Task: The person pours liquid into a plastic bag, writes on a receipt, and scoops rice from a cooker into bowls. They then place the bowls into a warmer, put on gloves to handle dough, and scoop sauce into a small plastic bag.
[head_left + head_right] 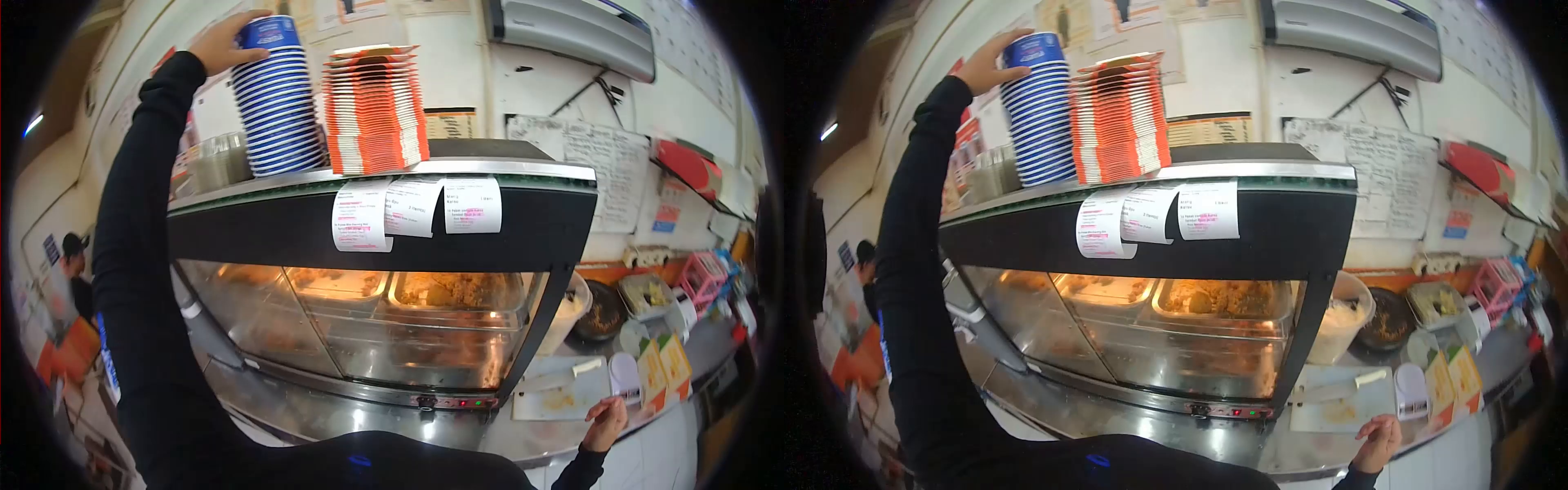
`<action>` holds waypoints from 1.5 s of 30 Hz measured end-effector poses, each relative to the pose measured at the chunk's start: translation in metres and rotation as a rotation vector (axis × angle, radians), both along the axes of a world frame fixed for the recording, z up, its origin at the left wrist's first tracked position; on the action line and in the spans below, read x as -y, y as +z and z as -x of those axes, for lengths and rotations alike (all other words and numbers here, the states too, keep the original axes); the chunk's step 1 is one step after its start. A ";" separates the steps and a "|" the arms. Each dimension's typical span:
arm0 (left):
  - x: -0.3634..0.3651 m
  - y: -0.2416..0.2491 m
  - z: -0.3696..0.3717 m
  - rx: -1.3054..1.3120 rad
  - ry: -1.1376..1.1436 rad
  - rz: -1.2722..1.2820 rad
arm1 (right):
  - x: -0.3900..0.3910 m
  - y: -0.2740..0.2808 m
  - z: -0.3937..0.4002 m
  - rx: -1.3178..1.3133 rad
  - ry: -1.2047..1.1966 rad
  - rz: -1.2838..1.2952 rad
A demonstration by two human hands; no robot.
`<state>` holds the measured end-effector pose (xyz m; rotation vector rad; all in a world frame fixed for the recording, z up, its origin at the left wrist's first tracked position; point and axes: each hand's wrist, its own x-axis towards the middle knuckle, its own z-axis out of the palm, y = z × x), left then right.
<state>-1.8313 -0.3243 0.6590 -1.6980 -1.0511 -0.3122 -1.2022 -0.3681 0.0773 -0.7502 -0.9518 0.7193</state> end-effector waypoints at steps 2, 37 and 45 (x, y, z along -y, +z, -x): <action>0.000 0.004 -0.004 0.007 0.041 0.054 | 0.016 -0.004 0.023 -0.030 -0.002 -0.002; 0.249 -0.485 -0.158 0.740 -0.446 0.165 | 0.058 0.029 0.267 -0.034 1.970 0.071; 0.389 -0.704 -0.286 1.662 0.442 -0.155 | 0.185 -0.072 0.337 0.458 2.007 0.227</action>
